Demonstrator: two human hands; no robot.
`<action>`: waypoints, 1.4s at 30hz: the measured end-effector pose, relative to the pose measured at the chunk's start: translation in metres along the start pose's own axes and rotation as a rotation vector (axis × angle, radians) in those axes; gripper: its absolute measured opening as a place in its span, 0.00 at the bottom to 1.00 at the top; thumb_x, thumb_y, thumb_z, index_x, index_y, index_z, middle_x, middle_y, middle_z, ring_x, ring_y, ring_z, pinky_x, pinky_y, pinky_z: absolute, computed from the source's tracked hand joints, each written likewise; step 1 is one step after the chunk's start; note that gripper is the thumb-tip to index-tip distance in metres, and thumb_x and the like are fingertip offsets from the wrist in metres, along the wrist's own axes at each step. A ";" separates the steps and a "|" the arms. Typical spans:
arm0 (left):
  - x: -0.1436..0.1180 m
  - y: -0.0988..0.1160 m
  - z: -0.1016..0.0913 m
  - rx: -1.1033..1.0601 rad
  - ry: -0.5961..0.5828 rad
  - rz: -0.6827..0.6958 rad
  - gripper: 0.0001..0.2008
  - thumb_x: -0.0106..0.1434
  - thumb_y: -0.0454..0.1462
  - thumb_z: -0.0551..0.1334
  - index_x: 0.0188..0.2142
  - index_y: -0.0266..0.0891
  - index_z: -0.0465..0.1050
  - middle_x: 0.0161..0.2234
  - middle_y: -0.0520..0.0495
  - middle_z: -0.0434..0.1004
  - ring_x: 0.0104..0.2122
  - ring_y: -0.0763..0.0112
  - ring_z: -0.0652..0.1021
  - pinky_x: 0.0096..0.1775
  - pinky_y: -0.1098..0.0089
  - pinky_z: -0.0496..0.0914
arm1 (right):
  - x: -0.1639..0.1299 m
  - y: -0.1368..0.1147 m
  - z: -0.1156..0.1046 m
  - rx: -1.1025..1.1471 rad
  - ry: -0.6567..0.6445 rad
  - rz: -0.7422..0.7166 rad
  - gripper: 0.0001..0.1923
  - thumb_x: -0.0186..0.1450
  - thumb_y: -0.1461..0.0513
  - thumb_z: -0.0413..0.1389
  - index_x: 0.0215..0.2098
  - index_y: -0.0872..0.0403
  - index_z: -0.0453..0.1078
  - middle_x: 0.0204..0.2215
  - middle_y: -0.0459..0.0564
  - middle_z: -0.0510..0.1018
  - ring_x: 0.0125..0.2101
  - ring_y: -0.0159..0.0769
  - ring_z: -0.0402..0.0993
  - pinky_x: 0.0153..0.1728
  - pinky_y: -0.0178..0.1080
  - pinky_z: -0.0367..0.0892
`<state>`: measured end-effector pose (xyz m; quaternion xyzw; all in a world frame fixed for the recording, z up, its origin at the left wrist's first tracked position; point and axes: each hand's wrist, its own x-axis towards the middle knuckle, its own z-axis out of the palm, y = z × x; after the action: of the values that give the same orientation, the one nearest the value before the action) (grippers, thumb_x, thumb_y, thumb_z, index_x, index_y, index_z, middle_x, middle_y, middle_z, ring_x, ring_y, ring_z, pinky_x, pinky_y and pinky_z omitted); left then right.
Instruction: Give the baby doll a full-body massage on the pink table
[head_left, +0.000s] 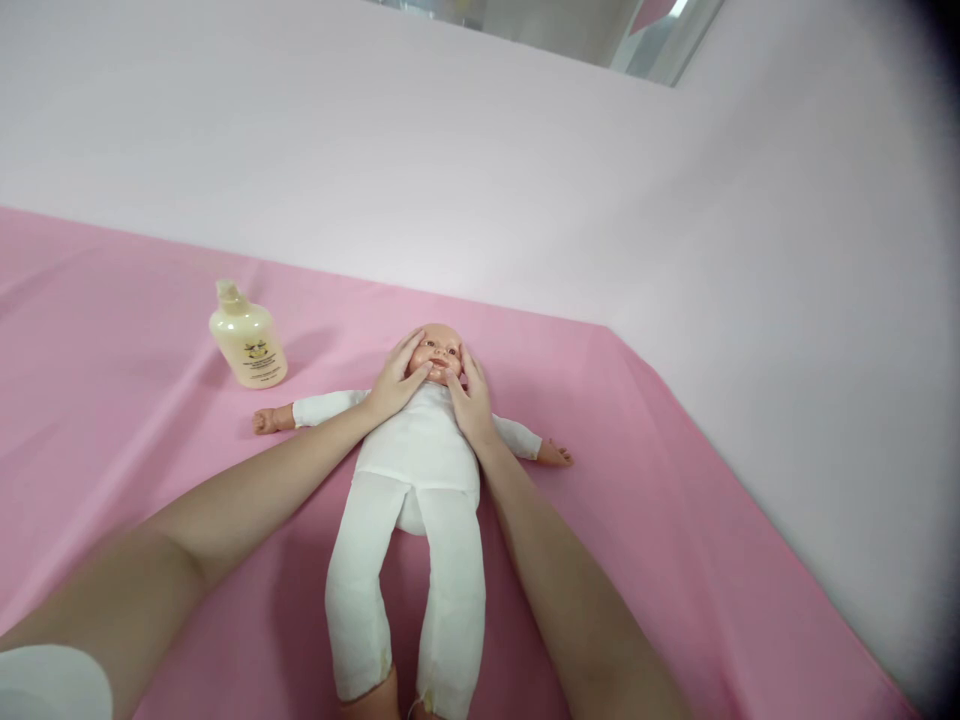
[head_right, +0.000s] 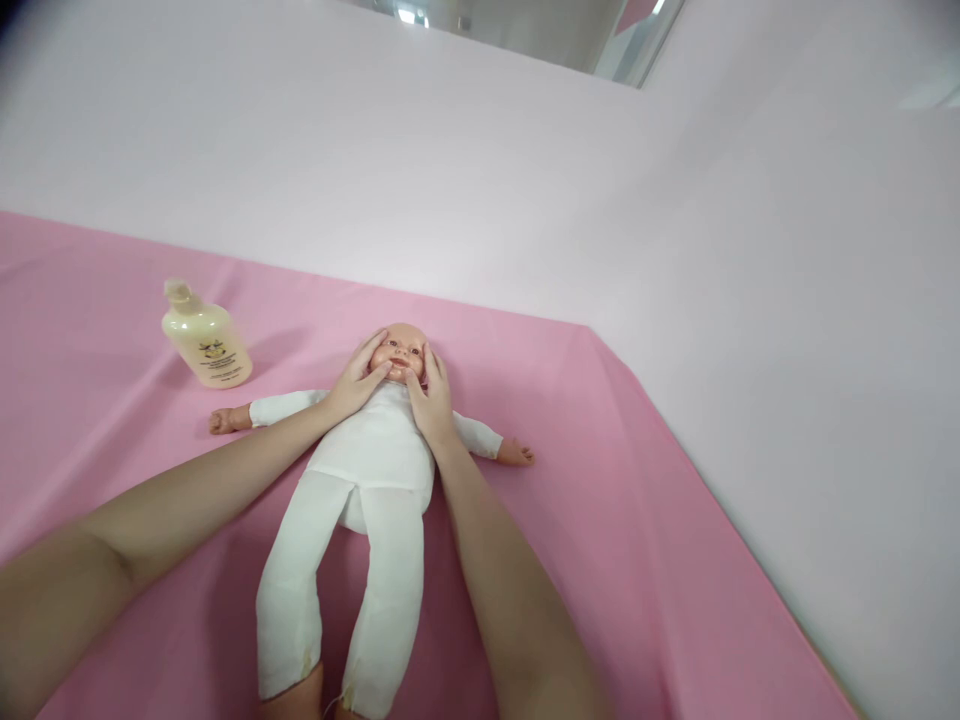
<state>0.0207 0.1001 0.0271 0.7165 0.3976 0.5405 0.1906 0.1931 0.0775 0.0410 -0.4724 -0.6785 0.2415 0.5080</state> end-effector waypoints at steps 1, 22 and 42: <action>0.000 0.000 0.000 -0.001 -0.002 0.003 0.31 0.70 0.51 0.55 0.68 0.43 0.57 0.68 0.37 0.60 0.69 0.57 0.61 0.69 0.50 0.54 | 0.000 0.000 0.000 0.006 -0.003 -0.005 0.35 0.70 0.44 0.49 0.70 0.50 0.56 0.68 0.56 0.63 0.68 0.45 0.58 0.68 0.52 0.53; -0.001 -0.006 0.002 0.032 0.011 -0.026 0.32 0.70 0.53 0.54 0.68 0.44 0.56 0.68 0.38 0.60 0.68 0.56 0.62 0.69 0.49 0.54 | 0.002 0.004 0.003 0.011 0.006 0.053 0.38 0.69 0.39 0.47 0.69 0.51 0.58 0.66 0.57 0.66 0.67 0.47 0.60 0.69 0.54 0.53; 0.000 -0.004 0.000 0.018 0.002 0.001 0.31 0.71 0.52 0.54 0.68 0.42 0.56 0.68 0.36 0.61 0.68 0.56 0.62 0.69 0.49 0.53 | 0.001 -0.001 0.001 -0.015 0.005 0.074 0.42 0.67 0.37 0.46 0.69 0.55 0.59 0.67 0.60 0.64 0.67 0.48 0.60 0.68 0.54 0.53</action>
<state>0.0194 0.1024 0.0237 0.7179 0.4024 0.5376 0.1834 0.1915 0.0785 0.0415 -0.5016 -0.6611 0.2540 0.4968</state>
